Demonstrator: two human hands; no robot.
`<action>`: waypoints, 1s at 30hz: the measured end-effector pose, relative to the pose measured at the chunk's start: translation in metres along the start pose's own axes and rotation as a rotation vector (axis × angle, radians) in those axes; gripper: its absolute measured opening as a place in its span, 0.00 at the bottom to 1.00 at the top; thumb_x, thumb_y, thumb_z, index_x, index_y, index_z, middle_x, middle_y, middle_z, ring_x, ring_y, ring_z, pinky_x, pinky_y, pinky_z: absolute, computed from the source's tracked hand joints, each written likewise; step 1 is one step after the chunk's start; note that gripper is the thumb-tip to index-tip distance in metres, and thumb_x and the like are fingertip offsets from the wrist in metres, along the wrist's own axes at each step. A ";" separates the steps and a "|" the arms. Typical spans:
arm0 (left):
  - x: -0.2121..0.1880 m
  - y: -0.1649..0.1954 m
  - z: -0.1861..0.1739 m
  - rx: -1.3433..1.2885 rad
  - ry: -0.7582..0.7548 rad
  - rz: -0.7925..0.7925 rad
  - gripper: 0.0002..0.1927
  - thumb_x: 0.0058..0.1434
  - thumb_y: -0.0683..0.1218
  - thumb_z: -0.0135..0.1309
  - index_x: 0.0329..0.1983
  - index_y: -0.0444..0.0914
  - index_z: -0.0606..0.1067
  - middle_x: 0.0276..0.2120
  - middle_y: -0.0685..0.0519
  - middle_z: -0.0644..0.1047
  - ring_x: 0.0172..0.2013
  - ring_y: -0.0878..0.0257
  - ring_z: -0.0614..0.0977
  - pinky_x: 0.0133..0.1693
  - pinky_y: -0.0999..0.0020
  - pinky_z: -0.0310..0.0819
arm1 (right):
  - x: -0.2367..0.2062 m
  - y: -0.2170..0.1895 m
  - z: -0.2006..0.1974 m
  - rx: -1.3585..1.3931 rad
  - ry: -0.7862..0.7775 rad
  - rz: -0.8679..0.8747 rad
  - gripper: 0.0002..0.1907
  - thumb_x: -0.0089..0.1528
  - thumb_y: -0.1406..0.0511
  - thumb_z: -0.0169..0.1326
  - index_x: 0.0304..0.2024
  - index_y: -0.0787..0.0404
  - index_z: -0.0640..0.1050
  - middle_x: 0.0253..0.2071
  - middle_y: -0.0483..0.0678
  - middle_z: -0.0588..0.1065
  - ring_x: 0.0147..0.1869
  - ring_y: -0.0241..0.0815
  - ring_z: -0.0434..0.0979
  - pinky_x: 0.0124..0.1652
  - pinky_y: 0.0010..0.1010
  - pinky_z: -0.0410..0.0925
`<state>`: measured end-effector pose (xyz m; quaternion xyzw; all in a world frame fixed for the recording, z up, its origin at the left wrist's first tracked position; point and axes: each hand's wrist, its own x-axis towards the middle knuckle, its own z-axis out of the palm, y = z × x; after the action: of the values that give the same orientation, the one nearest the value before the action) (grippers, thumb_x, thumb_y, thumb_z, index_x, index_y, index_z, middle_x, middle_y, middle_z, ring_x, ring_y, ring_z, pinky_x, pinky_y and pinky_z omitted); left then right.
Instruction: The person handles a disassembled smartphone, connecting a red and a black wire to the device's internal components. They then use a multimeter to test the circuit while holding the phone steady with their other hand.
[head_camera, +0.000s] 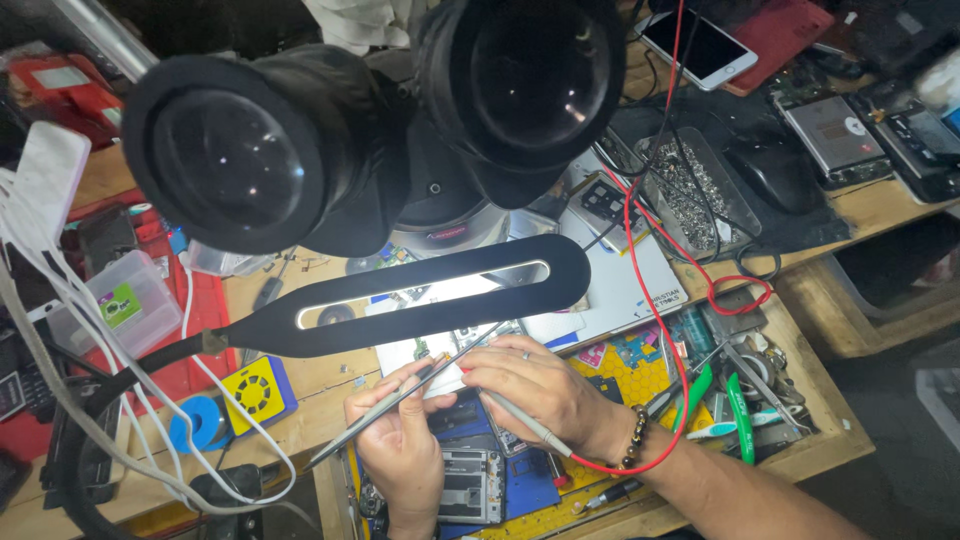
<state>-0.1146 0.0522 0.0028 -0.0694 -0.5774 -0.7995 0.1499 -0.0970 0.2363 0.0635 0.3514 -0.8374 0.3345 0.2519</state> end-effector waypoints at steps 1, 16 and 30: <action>0.000 0.000 0.000 -0.001 -0.002 0.000 0.09 0.69 0.35 0.46 0.46 0.32 0.58 0.49 0.30 0.77 0.47 0.49 0.86 0.36 0.67 0.89 | -0.001 0.000 0.000 -0.001 0.001 0.003 0.18 0.59 0.73 0.61 0.52 0.68 0.76 0.54 0.57 0.78 0.60 0.52 0.80 0.61 0.45 0.71; 0.005 0.009 0.002 -0.049 -0.019 -0.033 0.07 0.70 0.37 0.47 0.46 0.30 0.63 0.48 0.36 0.79 0.46 0.55 0.86 0.38 0.70 0.88 | 0.005 0.005 0.011 0.010 -0.010 0.008 0.19 0.58 0.74 0.59 0.52 0.66 0.76 0.52 0.55 0.78 0.57 0.50 0.81 0.60 0.44 0.71; 0.005 0.009 0.002 -0.053 -0.002 -0.055 0.08 0.70 0.39 0.48 0.46 0.29 0.64 0.48 0.37 0.79 0.44 0.57 0.86 0.38 0.71 0.87 | 0.007 0.002 0.010 0.019 -0.023 0.027 0.18 0.58 0.73 0.58 0.52 0.66 0.76 0.53 0.55 0.78 0.58 0.50 0.80 0.61 0.44 0.70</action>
<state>-0.1164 0.0508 0.0125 -0.0582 -0.5577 -0.8185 0.1252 -0.1047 0.2271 0.0607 0.3463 -0.8417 0.3416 0.2345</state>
